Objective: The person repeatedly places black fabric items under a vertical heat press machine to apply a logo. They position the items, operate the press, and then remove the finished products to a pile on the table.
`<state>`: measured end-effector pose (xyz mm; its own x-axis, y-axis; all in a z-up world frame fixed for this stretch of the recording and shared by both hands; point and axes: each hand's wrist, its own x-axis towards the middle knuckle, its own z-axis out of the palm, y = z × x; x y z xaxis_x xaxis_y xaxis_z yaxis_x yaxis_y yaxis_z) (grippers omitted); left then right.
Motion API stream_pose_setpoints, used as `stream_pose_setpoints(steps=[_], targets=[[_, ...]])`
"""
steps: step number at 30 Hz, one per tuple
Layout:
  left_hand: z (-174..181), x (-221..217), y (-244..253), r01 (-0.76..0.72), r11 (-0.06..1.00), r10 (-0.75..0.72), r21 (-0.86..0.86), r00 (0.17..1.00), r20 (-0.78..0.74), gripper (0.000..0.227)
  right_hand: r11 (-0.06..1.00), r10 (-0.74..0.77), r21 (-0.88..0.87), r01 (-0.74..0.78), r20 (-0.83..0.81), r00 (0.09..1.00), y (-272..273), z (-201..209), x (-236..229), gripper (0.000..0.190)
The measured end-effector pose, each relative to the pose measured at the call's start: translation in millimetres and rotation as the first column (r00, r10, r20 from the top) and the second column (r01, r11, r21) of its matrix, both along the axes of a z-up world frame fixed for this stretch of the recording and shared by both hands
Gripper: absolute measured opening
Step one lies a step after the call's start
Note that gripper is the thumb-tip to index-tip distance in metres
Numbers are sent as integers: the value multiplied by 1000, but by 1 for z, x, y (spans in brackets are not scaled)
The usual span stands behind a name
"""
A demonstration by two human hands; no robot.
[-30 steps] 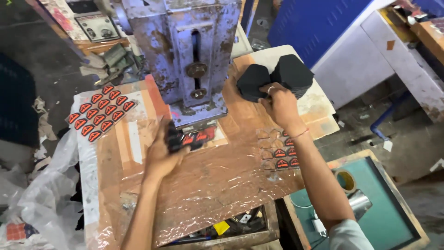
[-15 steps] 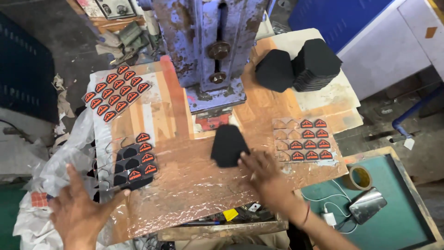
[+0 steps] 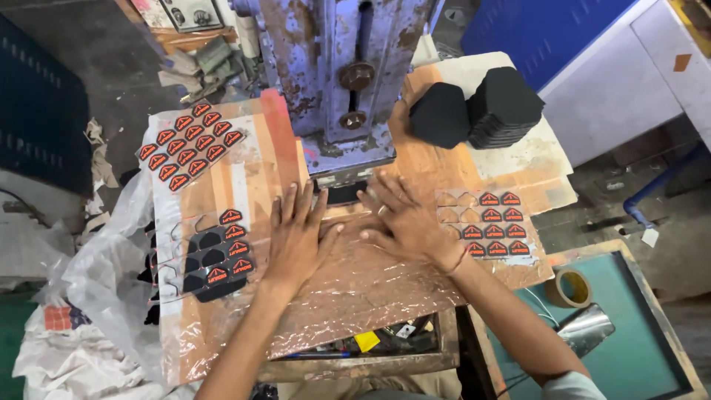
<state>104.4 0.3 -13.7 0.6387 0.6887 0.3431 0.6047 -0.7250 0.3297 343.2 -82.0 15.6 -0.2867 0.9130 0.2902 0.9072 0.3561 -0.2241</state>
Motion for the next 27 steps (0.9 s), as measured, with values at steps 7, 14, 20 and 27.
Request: stream_pose_setpoints(steps=[7,14,20,27], targets=[[10,-2,-8,15,1000,-15,-2,1000,18,69,1000,9,-22,-11,-65,998,12,13,6,64],[14,2,-10,34,997,-31,-65,999,41,65,1000,4,5,-4,-90,996,-6,18,0,56],[15,0,-9,42,998,-36,-53,993,116,61,814,-535,221,538,-78,841,-93,56,43,51],[5,0,-10,52,998,-46,-43,992,116,56,577,-773,-374,726,-537,337,-201,-8,168,28]])
